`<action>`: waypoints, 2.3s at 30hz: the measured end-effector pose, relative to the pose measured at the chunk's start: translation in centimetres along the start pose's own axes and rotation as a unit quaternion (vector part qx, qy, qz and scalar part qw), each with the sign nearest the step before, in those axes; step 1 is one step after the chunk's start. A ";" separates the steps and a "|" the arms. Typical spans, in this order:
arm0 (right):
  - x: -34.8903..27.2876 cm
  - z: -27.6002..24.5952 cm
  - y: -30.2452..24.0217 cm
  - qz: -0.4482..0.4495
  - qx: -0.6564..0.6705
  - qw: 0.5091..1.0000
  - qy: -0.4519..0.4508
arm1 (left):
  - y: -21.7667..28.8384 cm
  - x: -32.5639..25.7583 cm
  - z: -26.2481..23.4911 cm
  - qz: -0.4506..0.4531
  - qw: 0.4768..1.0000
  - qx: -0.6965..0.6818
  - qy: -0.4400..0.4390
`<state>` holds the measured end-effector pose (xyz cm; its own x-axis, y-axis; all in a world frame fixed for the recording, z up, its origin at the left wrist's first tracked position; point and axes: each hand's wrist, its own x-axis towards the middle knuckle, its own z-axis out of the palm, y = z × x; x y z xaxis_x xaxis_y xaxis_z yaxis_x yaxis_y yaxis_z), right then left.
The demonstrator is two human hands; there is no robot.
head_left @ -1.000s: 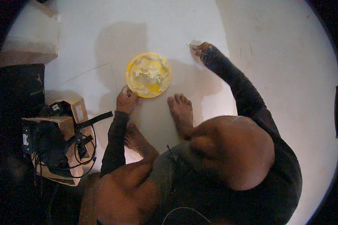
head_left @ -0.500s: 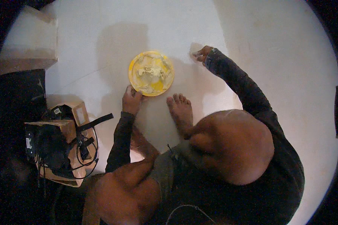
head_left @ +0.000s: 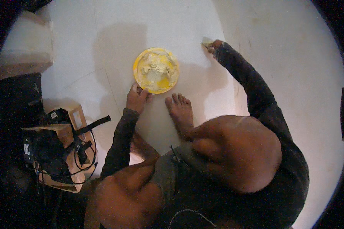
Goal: The person applies a white grouting compound into the gaps between white floor tiles using a small yellow plastic plate and a putty knife. They scoop the compound from the plate and carefully spread it into the seams, occasionally wiping the surface with their hand.
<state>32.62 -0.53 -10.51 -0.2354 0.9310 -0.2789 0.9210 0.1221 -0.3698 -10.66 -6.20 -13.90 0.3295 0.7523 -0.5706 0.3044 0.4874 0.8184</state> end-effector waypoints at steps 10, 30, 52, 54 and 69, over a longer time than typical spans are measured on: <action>4.2 3.6 3.0 -0.012 -0.004 1.000 -0.012 | -4.3 2.9 1.7 -0.088 0.996 0.021 -0.008; 5.2 6.1 19.6 -0.152 -0.039 0.988 -0.015 | -1.4 5.8 3.3 0.003 0.969 0.246 0.001; 3.0 0.8 -12.1 0.077 0.477 0.874 -0.042 | -8.8 0.3 -17.5 0.217 0.800 0.465 0.311; 4.4 0.6 -13.1 -0.039 0.303 0.950 -0.065 | -8.9 -0.5 -15.1 0.182 0.799 0.464 0.336; 14.0 0.4 -28.4 -0.127 0.468 0.807 -0.337 | -17.1 -20.8 -6.8 -0.086 0.780 0.474 0.400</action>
<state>3.05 8.91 -4.25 -0.7858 0.4798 -0.3903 0.2522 -0.3276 -0.9105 -28.83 -27.13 -15.59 -0.3369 0.9324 -0.1308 0.9312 0.3505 0.0999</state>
